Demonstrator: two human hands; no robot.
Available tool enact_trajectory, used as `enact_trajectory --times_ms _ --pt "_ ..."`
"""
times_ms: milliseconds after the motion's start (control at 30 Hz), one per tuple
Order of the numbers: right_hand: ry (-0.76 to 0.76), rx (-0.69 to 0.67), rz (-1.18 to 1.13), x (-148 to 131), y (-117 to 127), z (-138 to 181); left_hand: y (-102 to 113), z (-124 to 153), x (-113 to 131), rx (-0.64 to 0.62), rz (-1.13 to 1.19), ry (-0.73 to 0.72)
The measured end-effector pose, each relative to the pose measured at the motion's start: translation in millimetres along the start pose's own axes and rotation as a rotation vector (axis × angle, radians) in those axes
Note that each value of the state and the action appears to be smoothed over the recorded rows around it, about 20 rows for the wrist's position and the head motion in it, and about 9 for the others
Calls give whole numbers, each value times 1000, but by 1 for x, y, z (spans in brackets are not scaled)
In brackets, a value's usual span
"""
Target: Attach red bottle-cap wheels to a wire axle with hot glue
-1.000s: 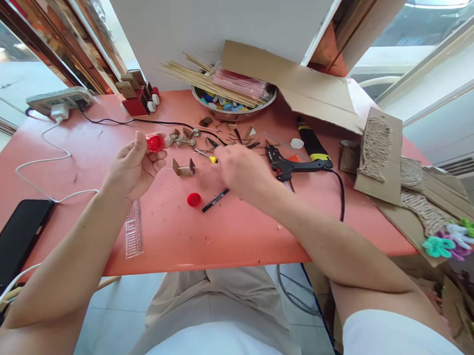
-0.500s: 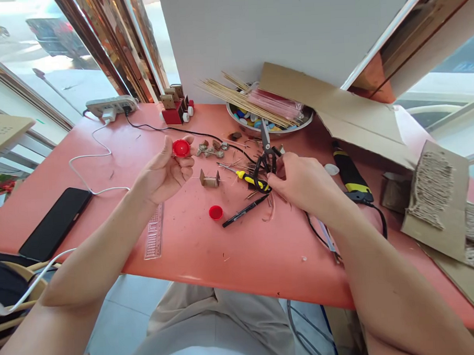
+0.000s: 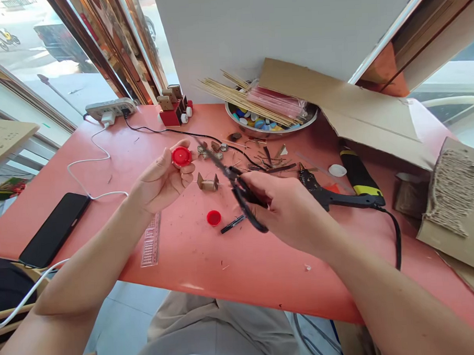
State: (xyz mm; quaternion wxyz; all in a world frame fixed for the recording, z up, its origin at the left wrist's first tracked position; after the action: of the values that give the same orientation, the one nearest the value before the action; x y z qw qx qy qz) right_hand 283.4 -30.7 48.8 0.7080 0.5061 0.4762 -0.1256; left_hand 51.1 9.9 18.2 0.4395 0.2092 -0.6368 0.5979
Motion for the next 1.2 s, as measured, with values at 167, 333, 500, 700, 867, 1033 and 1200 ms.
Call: enact_trajectory --times_ms 167,333,500,700,867,1033,1200 --pt "45 12 354 2 -7 2 9 0 -3 -78 -108 -36" --pt "124 109 683 -10 -9 8 5 -1 -5 -158 -153 -79" --pt "140 169 748 -17 -14 11 1 0 -6 -170 -148 -63" --pt "148 191 751 -19 -17 12 3 1 -6 -163 -157 -98" --pt "166 203 789 -24 -19 14 2 2 -5 -155 -183 -121" --pt "119 216 813 -24 -20 17 3 3 -2 -136 -248 -204" --pt "108 225 710 -13 -20 12 1 4 -1 -132 -269 -238"
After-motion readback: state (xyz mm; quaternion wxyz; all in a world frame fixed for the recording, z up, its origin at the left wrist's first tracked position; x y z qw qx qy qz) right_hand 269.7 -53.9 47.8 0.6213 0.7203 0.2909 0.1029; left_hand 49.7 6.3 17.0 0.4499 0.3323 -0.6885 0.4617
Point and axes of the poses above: each hand's wrist, its own z-axis away from the middle knuckle, its own y-axis out of the back of the hand, x = y × z, the point moved 4 cm from there along -z, towards the middle knuckle, and after that the axes turned 9 degrees about -x, right-handed, at the moved point
